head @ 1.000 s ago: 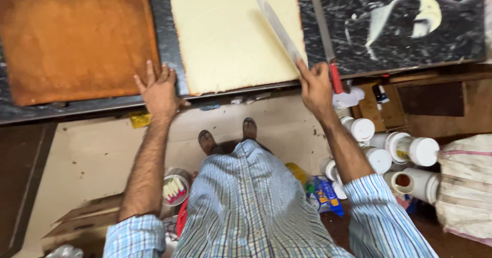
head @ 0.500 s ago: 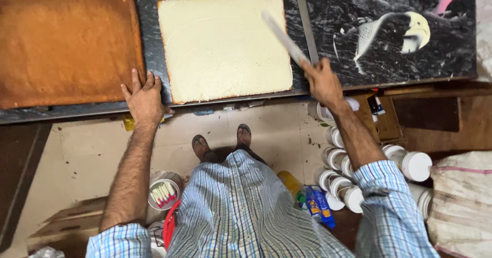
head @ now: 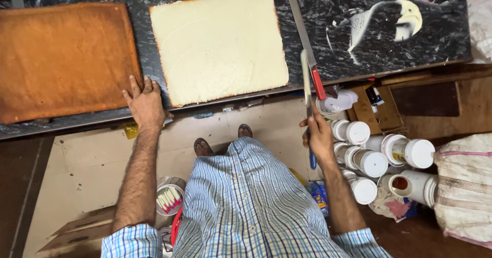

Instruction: The person prepares a cake by spreading cream onto a cake layer with a palette knife and then placing a second cake layer on top by hand.

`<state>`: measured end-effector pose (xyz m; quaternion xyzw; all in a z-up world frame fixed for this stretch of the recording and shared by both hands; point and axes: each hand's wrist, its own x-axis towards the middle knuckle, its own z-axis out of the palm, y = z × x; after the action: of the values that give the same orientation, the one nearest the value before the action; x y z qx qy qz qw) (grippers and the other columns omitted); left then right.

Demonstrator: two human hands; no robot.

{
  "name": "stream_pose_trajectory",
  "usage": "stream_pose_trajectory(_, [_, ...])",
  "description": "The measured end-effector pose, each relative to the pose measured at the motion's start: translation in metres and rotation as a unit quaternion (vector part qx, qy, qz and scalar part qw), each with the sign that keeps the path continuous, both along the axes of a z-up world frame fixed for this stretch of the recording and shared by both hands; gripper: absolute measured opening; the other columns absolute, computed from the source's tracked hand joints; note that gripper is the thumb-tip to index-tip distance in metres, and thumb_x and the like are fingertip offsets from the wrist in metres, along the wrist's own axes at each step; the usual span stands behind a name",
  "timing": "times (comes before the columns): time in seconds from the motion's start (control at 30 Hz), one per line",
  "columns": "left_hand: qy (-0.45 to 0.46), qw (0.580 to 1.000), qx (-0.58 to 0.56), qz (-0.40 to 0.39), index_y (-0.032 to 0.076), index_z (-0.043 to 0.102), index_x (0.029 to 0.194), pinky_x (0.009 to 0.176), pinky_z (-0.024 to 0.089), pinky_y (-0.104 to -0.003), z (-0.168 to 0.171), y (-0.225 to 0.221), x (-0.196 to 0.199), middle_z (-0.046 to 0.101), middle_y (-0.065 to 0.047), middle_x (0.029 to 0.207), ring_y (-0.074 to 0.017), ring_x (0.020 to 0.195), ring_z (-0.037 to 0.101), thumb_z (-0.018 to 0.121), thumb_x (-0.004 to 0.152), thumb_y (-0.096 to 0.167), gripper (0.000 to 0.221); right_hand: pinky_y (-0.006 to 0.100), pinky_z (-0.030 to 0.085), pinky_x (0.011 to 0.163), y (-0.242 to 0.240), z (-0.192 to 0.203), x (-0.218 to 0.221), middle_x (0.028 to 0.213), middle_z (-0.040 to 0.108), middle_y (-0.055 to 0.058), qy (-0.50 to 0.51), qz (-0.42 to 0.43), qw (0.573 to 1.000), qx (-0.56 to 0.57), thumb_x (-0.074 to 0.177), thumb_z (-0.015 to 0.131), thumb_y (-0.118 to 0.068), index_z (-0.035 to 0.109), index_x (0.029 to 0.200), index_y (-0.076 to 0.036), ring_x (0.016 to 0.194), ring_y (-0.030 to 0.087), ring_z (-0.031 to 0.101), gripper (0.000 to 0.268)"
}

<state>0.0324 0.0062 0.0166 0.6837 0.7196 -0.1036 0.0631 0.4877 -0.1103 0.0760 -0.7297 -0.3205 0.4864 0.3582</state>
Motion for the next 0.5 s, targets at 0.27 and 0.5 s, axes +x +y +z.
stream_pose_trajectory(0.27, [-0.01,1.0,0.003,-0.002,0.012,0.056,0.147,0.119,0.024,-0.063,0.003,-0.001,-0.001,0.044,-0.005,0.162,-0.0348,0.155,0.021,0.101,0.045,0.036,0.114,0.054,0.052,0.076,0.065,0.03,-0.014,0.089,0.068,0.028,-0.403,0.243,0.877,0.092,0.104,0.058,-0.021,0.061,0.145,-0.011,0.085,0.045,0.067,0.043])
stream_pose_trajectory(0.5, [-0.041,0.998,0.038,0.002,0.009,0.059,0.145,0.118,0.024,-0.064,-0.004,-0.005,-0.004,0.048,-0.007,0.159,-0.0364,0.154,0.023,0.1,0.045,0.035,0.111,0.054,0.053,0.084,-0.021,0.074,-0.007,0.103,0.067,0.029,-0.399,0.334,0.854,-0.008,0.099,0.059,-0.02,0.051,0.151,-0.014,0.094,0.046,0.067,0.053])
